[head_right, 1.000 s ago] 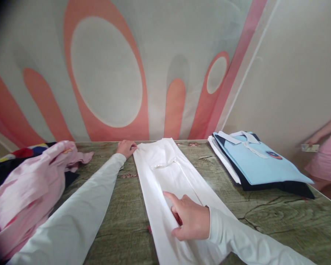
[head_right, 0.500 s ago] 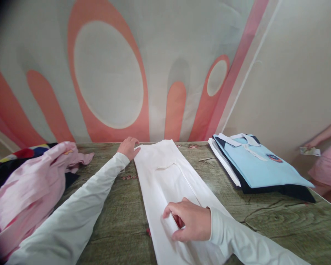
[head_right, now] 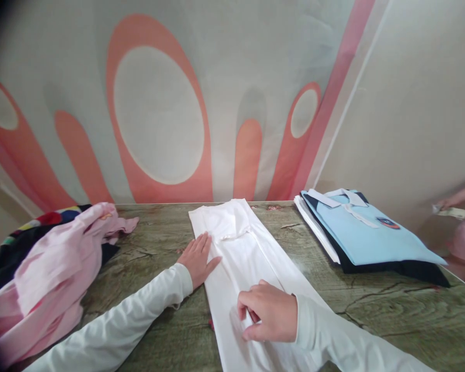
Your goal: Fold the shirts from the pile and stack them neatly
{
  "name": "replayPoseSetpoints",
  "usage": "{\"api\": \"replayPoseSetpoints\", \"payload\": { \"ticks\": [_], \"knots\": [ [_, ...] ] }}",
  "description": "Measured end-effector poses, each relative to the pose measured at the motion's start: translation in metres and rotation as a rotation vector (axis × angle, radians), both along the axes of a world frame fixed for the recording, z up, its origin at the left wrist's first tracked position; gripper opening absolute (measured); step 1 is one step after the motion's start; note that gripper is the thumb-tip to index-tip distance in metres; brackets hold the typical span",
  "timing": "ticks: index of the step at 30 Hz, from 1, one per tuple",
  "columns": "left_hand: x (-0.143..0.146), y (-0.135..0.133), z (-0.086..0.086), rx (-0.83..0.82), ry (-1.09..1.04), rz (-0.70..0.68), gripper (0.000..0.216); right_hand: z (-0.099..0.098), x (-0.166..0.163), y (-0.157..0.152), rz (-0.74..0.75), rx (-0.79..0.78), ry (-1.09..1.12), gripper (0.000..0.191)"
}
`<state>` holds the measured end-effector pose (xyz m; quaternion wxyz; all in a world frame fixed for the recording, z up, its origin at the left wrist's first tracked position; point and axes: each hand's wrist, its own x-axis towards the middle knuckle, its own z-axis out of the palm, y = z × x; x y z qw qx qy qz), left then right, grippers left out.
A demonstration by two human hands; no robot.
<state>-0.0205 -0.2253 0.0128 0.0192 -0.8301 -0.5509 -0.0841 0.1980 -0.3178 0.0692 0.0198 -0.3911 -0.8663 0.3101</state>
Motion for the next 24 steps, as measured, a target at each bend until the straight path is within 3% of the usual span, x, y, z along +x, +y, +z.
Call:
{"api": "replayPoseSetpoints", "payload": {
  "ticks": [5, 9, 11, 15, 19, 24],
  "knots": [
    [-0.001, 0.001, 0.002, -0.007, 0.021, -0.025, 0.075, -0.002, 0.004, -0.005, 0.062, 0.04, -0.043, 0.013],
    [-0.005, 0.006, 0.001, -0.005, 0.021, -0.057, 0.075, 0.015, 0.012, 0.0, 0.166, -0.135, 0.004, 0.024],
    [-0.009, 0.012, 0.0, -0.024, 0.031, -0.081, 0.075, 0.023, 0.015, 0.015, 0.14, -0.187, 0.06, 0.029],
    [-0.024, 0.026, 0.004, -0.078, 0.059, -0.158, 0.075, 0.024, 0.017, 0.077, -0.082, -0.01, 0.136, 0.026],
    [-0.042, 0.042, 0.01, -0.105, 0.076, -0.238, 0.073, 0.004, 0.01, 0.155, -0.482, 0.201, 0.064, 0.02],
    [-0.055, 0.054, 0.012, -0.119, 0.118, -0.241, 0.072, -0.022, -0.009, 0.223, -0.635, 0.286, 0.032, 0.021]
  ]
}}
